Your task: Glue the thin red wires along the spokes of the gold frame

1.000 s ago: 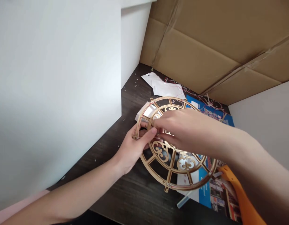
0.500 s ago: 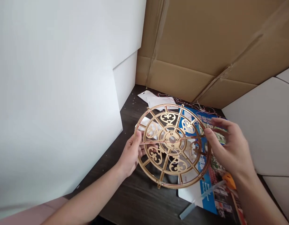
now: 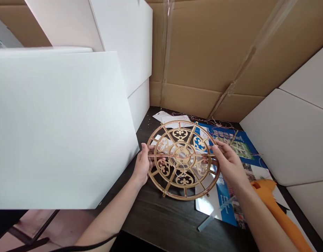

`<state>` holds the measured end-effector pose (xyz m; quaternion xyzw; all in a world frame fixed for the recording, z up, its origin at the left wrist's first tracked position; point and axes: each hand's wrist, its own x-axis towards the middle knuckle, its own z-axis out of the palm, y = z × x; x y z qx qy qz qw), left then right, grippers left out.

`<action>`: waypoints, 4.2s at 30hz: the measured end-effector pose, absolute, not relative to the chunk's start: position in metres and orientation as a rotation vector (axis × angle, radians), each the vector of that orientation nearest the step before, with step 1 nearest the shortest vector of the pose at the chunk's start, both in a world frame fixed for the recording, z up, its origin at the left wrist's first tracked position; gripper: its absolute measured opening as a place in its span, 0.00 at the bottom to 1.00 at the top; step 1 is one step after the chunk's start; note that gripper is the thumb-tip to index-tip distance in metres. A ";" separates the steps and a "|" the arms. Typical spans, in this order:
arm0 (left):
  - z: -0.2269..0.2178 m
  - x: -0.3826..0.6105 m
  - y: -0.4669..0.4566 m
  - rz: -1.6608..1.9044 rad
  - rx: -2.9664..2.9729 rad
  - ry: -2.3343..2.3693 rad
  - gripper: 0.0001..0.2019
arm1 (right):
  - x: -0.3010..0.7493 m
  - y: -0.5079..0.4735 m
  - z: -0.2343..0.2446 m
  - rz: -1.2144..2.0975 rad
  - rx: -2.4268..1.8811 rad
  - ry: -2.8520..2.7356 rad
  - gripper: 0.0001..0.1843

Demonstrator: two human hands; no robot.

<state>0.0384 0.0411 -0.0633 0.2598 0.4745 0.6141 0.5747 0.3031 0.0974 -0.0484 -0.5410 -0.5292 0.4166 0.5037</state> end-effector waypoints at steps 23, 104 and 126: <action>-0.064 0.027 0.038 1.464 1.411 1.445 0.15 | 0.302 0.075 -0.074 0.851 -1.198 -1.033 0.22; 0.011 0.029 0.047 0.809 2.209 1.756 0.48 | 0.299 0.071 -0.063 0.504 -1.170 -1.245 0.15; 0.015 0.036 0.046 0.769 2.195 1.828 0.52 | 0.294 0.068 -0.058 0.509 -1.156 -1.254 0.14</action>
